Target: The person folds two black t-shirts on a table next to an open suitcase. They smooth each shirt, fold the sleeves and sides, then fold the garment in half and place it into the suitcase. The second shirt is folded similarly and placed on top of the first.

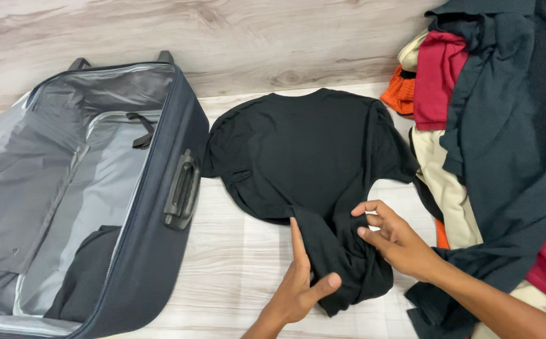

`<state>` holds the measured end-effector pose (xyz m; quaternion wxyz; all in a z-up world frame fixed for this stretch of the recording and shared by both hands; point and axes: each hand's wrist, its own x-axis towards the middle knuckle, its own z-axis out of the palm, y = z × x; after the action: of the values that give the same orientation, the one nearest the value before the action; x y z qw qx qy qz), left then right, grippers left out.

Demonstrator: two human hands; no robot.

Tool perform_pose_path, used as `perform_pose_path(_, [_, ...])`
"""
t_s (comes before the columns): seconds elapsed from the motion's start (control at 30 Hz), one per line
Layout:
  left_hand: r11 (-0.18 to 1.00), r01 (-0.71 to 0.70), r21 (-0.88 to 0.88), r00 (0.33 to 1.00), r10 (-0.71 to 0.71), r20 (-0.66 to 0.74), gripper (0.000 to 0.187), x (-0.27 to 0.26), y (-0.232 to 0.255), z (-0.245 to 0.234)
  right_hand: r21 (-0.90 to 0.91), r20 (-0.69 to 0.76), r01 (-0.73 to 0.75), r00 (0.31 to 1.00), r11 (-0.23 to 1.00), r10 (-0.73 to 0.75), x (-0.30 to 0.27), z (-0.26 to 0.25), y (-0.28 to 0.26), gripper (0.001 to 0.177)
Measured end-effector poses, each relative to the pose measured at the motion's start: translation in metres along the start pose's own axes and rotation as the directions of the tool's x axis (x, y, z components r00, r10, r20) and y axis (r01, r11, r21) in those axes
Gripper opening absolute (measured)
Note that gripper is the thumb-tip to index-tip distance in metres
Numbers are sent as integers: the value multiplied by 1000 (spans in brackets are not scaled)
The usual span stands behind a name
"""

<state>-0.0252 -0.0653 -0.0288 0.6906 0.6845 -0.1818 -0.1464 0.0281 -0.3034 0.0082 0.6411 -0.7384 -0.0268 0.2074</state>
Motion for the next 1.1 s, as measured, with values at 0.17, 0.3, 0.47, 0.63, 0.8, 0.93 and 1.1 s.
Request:
perform_pose_path(0.17, [923,352,-154,932,-360,-31,122,2,-1,11,-62,-193,92,976,994,-102,1,-3,-4,26])
perform_pose_path(0.3, [858,299,-418,881,-416,-224,92,5,1,1,134,-318,318,911,939,-263,5,-19,-6,25])
perform_pose_path(0.47, [754,44,-656,792,-426,-437,62,-4,16,-27,84,-481,292,849,953,-218,6,-41,-11,26])
perform_pose_path(0.63, [666,-125,-736,765,-408,-499,53,-21,15,-44,84,-482,308,845,948,-232,5,-47,-4,26])
perform_pose_path(0.8, [692,-197,-694,920,-113,-374,53,-38,-2,-49,15,-382,199,907,980,-178,12,-45,-5,52])
perform_pose_path(0.93, [945,-233,-231,961,188,-202,62,-36,3,-42,-287,-141,-41,990,957,0,9,-34,-11,101])
perform_pose_path(1.1, [918,225,326,953,-138,-268,83,-15,22,-18,-651,112,68,994,756,8,-5,-15,-12,115])
